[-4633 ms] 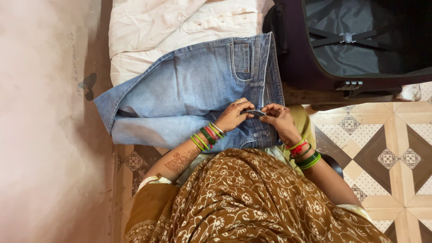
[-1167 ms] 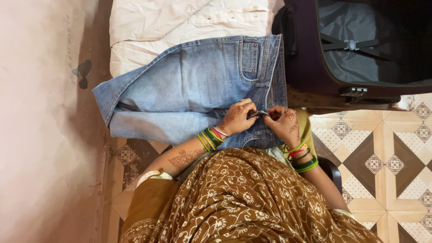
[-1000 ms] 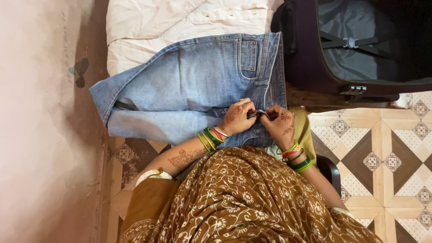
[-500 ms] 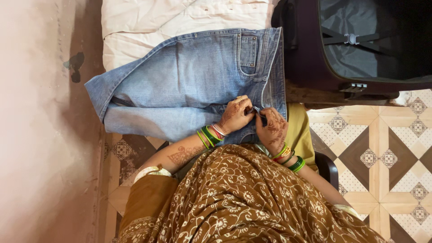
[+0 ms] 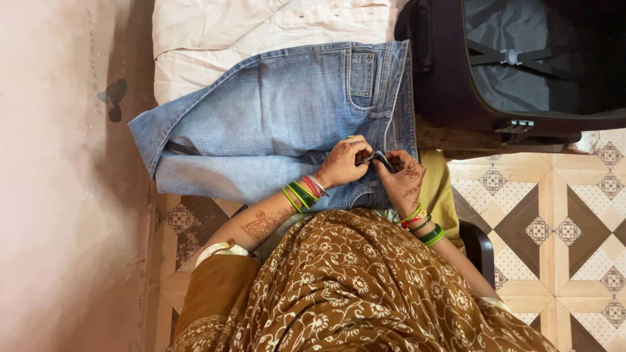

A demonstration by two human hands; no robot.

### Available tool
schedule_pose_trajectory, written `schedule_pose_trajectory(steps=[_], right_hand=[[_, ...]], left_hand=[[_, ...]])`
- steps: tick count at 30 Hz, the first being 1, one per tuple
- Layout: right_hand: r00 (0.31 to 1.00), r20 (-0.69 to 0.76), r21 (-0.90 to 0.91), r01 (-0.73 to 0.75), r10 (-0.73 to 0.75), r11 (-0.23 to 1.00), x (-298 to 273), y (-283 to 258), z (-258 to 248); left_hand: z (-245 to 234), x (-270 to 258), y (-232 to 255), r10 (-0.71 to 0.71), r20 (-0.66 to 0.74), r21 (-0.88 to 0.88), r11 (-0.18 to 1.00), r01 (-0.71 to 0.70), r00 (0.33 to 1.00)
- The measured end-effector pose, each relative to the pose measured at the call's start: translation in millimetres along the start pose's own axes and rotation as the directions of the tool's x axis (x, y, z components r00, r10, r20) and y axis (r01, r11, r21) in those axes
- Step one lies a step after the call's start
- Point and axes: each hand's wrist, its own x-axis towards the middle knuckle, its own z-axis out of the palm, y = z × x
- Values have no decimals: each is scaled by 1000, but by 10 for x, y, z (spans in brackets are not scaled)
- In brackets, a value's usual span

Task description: The person folds pairs of blue jeans by hand and places them on top of other folded white garments.

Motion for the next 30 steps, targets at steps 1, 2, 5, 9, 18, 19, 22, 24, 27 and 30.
schedule_pose_trajectory(steps=[1,2,5,9,18,19,22,24,27,30], right_hand=[[1000,-1,-1,0,0,1000,-6,-11,5],[999,-18,12,33,-33,999,-14,-26,9],[997,-34,17,74,-74,997,-11,-77,1],[990,-53,19,132,-131,991,-28,-152,-13],[964,-69,-147,244,-256,959,-16,-288,11],[964,-69,-148,244,-256,958,-23,-290,0],[958,-23,-154,278,-285,948,-36,-261,-26],[942,-7,-112,332,-335,937,-16,-207,-64],[989,52,-30,143,-141,989,26,-130,-109],[993,62,-1,96,-96,995,40,-100,-112]], left_hand=[[-9,2,1,26,-15,21,999,-26,1000],[-15,1,4,52,-30,43,998,-51,998],[-14,-10,29,18,-33,29,999,-17,999],[-12,-17,37,1,-26,-11,1000,-2,1000],[9,-21,-14,-15,-35,-15,1000,14,999],[4,-17,-20,-35,-32,-4,999,35,999],[-6,-2,-27,-36,-32,17,999,36,999],[-11,7,-33,-19,-36,28,999,20,999],[-5,10,-51,-30,16,-57,998,31,999],[1,24,-90,3,38,-18,1000,-2,999]])
